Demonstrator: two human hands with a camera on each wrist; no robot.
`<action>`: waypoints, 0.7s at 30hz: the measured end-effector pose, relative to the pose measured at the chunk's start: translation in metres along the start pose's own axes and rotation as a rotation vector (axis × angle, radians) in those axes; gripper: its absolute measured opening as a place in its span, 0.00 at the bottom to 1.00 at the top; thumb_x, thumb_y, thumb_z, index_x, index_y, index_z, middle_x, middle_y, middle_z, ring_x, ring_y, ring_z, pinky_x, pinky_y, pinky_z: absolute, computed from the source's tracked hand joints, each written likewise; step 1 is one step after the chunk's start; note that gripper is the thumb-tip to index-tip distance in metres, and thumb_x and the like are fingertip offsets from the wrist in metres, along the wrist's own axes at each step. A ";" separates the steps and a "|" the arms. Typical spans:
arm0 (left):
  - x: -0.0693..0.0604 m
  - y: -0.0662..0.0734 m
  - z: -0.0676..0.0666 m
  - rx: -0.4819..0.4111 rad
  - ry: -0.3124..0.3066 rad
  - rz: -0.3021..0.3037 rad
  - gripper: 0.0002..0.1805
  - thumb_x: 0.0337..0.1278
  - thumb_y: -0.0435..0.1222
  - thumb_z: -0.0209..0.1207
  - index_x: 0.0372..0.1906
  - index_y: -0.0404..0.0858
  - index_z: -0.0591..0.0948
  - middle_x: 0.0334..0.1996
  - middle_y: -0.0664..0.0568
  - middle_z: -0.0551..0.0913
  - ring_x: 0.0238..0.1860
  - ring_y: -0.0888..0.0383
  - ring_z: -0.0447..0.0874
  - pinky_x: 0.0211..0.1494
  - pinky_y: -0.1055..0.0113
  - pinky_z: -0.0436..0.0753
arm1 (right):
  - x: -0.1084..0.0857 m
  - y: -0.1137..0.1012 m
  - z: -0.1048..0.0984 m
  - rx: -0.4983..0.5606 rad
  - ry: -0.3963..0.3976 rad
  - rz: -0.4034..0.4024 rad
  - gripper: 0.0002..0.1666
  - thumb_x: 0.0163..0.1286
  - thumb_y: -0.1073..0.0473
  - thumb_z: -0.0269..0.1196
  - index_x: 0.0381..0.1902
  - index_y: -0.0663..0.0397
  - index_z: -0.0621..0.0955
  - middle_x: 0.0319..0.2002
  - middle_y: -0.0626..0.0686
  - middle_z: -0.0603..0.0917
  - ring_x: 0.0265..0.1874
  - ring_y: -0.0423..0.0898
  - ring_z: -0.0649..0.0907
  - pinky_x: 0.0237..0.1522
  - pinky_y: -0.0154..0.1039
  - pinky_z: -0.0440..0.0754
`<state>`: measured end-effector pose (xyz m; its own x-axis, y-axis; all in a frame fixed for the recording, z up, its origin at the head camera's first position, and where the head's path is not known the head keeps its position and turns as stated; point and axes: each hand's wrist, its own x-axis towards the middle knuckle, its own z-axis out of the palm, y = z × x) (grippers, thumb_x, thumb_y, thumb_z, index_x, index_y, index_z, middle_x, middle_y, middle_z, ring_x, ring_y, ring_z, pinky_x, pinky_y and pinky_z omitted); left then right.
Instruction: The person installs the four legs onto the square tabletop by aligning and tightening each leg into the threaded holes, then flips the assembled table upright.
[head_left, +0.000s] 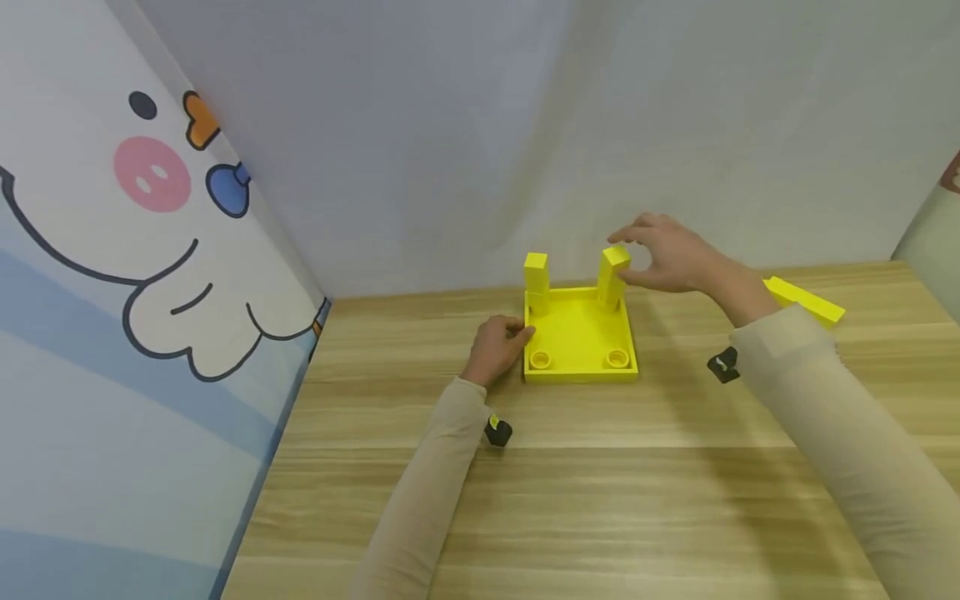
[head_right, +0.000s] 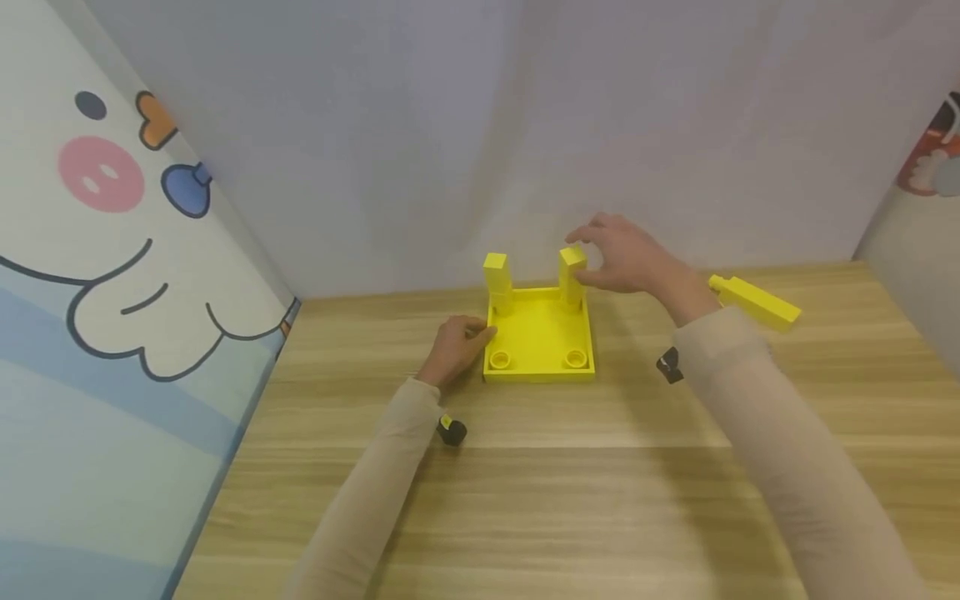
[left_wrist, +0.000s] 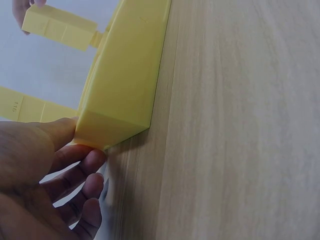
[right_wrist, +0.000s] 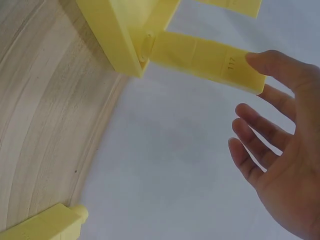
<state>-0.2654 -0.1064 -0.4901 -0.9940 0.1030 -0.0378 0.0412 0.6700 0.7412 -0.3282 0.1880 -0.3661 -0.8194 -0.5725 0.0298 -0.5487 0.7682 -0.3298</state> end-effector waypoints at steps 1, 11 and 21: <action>0.000 -0.001 0.000 0.000 0.001 0.000 0.21 0.73 0.43 0.58 0.58 0.32 0.84 0.56 0.40 0.87 0.58 0.45 0.85 0.63 0.51 0.82 | 0.000 0.001 0.000 0.004 -0.002 -0.006 0.31 0.70 0.52 0.65 0.68 0.56 0.76 0.62 0.66 0.76 0.60 0.64 0.74 0.62 0.66 0.72; 0.001 -0.003 0.000 -0.005 0.002 0.002 0.21 0.73 0.43 0.58 0.59 0.32 0.84 0.55 0.40 0.87 0.56 0.45 0.85 0.62 0.51 0.82 | 0.001 0.001 0.002 -0.012 0.022 -0.027 0.28 0.73 0.51 0.65 0.66 0.57 0.79 0.61 0.65 0.78 0.63 0.65 0.75 0.66 0.66 0.71; 0.002 -0.003 -0.001 -0.011 0.007 0.006 0.20 0.73 0.43 0.58 0.57 0.33 0.85 0.54 0.40 0.88 0.56 0.45 0.85 0.62 0.50 0.82 | 0.003 0.000 0.010 0.000 0.093 -0.004 0.27 0.71 0.50 0.67 0.60 0.63 0.82 0.57 0.65 0.82 0.60 0.63 0.78 0.67 0.63 0.72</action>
<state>-0.2671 -0.1088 -0.4913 -0.9944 0.1021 -0.0287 0.0464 0.6616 0.7485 -0.3290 0.1835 -0.3758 -0.8292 -0.5461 0.1187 -0.5518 0.7662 -0.3294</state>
